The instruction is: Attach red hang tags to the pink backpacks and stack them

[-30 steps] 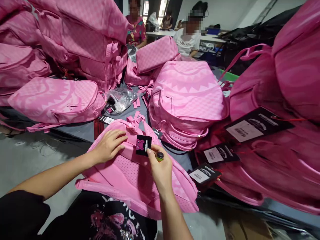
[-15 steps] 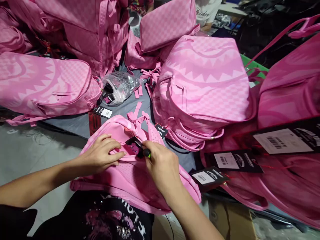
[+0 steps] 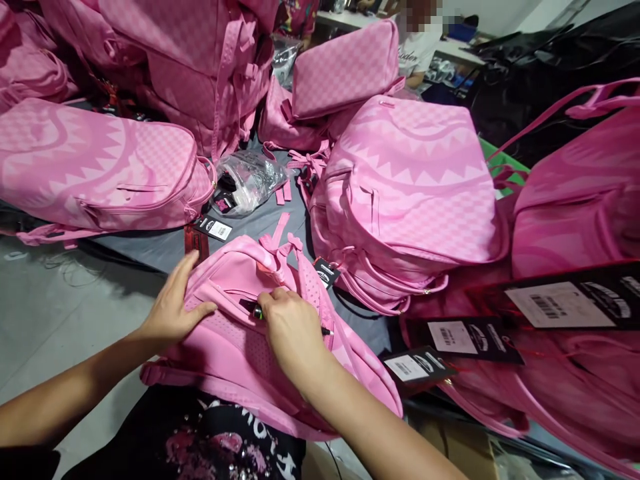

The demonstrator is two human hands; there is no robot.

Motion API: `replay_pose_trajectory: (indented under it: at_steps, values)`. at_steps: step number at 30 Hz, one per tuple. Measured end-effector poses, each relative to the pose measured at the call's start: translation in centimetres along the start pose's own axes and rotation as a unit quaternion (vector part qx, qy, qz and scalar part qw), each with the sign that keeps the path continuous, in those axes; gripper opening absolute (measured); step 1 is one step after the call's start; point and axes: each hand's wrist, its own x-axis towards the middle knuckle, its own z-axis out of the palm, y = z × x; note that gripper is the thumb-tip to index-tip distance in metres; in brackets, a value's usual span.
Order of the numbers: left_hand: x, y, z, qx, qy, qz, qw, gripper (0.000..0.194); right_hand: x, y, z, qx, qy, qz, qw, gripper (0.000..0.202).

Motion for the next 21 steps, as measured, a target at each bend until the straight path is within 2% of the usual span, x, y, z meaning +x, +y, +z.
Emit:
replay_pose_trajectory:
  at_steps: [2,3,5,8,12,15,17,21]
  values:
    - [0.1,-0.3,0.0,-0.018,-0.079,-0.058,0.995,0.078,0.7,-0.3,0.2,0.006,-0.021,-0.007,1.000,0.015]
    - [0.2,-0.4,0.2,-0.023,-0.098,-0.076,0.992,0.076,1.1,-0.4,0.4,0.002,-0.029,-0.017,0.999,0.016]
    - [0.3,-0.5,0.5,-0.032,-0.102,-0.095,0.990,0.071,2.0,-0.8,0.4,-0.026,-0.048,-0.048,0.997,0.018]
    - [0.2,-0.8,1.0,-0.040,-0.090,-0.080,0.992,0.071,2.6,-1.4,-0.2,-0.083,-0.084,-0.105,0.987,0.024]
    - [-0.3,-1.1,1.2,-0.036,-0.090,-0.067,0.993,0.078,2.4,-1.6,-1.0,-0.108,-0.086,-0.103,0.985,0.023]
    - [-0.4,-1.1,1.1,-0.049,-0.102,-0.064,0.991,0.077,3.1,-1.5,-0.3,0.038,-0.003,-0.084,0.996,0.023]
    - [-0.4,-1.0,1.0,-0.059,-0.110,-0.071,0.990,0.077,4.4,-1.8,0.5,0.159,0.051,-0.096,0.981,0.025]
    - [-0.3,-1.2,0.9,-0.078,-0.118,-0.090,0.986,0.079,6.9,-2.8,1.7,0.283,0.062,-0.123,0.949,0.016]
